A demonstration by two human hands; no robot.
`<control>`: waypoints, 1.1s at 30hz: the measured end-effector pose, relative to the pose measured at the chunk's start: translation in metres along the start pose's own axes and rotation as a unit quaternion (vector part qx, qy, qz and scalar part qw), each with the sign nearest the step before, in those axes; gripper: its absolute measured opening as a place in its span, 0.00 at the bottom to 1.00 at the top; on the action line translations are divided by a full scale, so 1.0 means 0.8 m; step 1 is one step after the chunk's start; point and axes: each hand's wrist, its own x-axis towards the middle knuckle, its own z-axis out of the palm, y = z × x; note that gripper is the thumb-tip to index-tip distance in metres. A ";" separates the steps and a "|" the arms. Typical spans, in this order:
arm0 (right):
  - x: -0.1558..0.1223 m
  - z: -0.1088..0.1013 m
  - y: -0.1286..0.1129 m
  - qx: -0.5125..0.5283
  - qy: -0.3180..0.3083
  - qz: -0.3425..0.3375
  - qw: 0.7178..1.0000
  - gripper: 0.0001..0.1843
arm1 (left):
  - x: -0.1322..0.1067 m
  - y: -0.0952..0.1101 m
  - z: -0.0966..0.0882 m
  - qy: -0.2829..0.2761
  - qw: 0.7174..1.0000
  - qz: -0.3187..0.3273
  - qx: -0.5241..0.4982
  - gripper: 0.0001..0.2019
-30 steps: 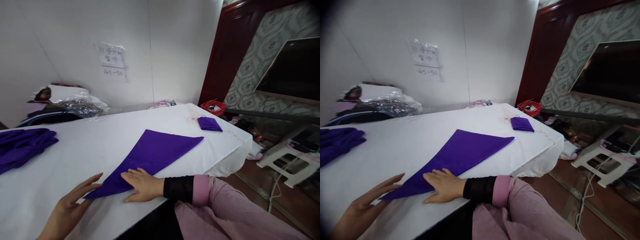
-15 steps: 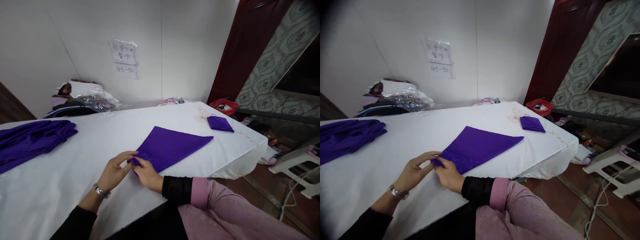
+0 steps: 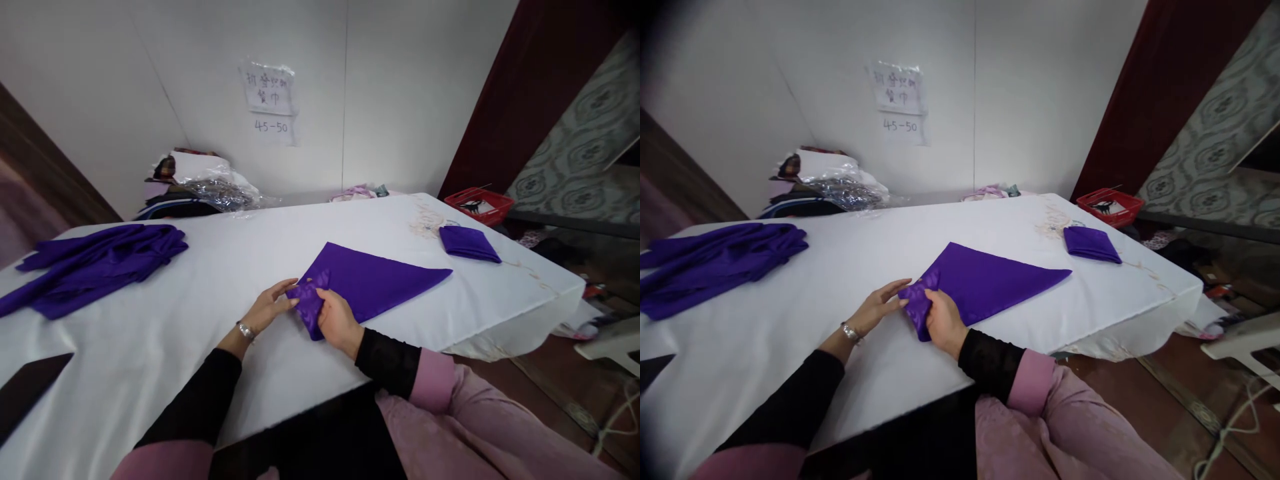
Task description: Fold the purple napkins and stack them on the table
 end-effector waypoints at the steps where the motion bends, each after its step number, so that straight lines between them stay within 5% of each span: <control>1: -0.001 0.000 -0.003 0.005 0.005 0.003 1.000 0.11 | 0.001 0.000 0.001 0.009 1.000 0.000 0.007 0.29; 9: -0.004 -0.009 -0.021 -0.072 -0.008 -0.008 0.997 0.20 | 0.010 0.003 0.014 0.055 0.998 0.017 0.017 0.14; 20: -0.002 -0.045 -0.054 -0.241 -0.007 0.034 0.970 0.21 | 0.014 0.015 0.027 0.068 0.994 0.070 0.040 0.13; 25: 0.002 -0.047 -0.059 -0.249 0.033 0.009 0.968 0.21 | 0.015 0.015 0.027 0.059 0.994 0.074 0.047 0.12; 33: 0.007 -0.050 -0.063 -0.277 0.004 -0.012 0.961 0.20 | 0.014 0.020 0.025 0.036 0.993 0.060 0.098 0.13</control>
